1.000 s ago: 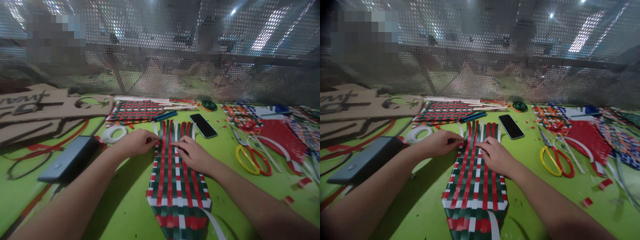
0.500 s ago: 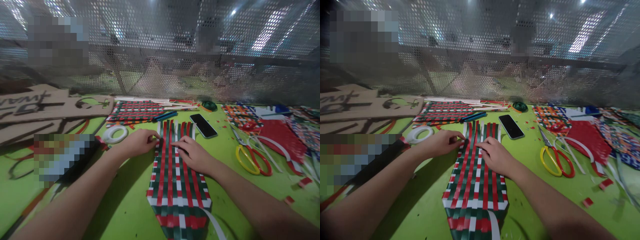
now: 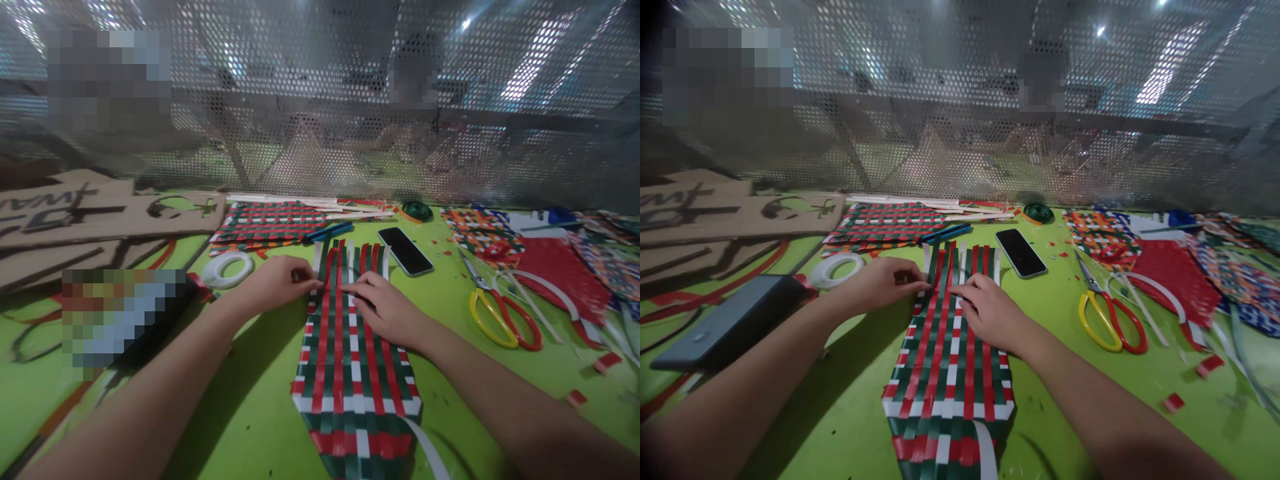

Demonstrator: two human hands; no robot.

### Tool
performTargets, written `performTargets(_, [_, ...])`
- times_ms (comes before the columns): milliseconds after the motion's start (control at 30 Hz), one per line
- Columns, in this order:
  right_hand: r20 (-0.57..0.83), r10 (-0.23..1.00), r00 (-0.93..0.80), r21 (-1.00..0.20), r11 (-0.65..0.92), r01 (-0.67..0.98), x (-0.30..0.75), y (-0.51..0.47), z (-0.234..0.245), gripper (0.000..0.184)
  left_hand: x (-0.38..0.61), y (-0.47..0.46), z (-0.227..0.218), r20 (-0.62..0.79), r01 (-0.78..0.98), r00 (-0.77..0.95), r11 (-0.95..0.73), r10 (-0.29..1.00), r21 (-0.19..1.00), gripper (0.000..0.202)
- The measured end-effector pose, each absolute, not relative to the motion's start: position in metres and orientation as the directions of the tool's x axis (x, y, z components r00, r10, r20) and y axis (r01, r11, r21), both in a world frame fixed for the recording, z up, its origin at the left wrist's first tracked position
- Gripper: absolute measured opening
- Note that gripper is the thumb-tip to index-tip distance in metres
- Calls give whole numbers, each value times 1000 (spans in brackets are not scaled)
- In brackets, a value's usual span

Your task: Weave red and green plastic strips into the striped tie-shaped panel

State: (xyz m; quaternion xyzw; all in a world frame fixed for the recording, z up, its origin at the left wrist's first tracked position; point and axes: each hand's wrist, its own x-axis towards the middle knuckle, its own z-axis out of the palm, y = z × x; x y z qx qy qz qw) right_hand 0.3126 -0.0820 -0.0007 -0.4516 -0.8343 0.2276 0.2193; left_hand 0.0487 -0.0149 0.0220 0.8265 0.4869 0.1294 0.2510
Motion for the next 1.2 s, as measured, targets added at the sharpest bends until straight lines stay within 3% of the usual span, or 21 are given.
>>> performTargets(133, [165,849,-502,-574,497,651,313,-82,-1,41,43,-11,25,-70,712,541,-412,838,568,42])
performTargets(400, [151,853,-500,-571,488,661,312,-83,1,41,51,-10,14,-83,726,467,-328,880,605,34])
performTargets(567, [171,847,-503,-573,501,649,314,-82,-2,41,46,-10,17,-47,775,411,-322,910,545,37])
performTargets(733, [187,844,-504,-566,511,647,314,-82,-4,41,51,-14,17,31,780,429,-387,903,491,28])
performTargets(1200, [184,846,-501,-571,507,645,313,-83,-2,41,52,-8,15,-8,743,415,-334,910,580,31])
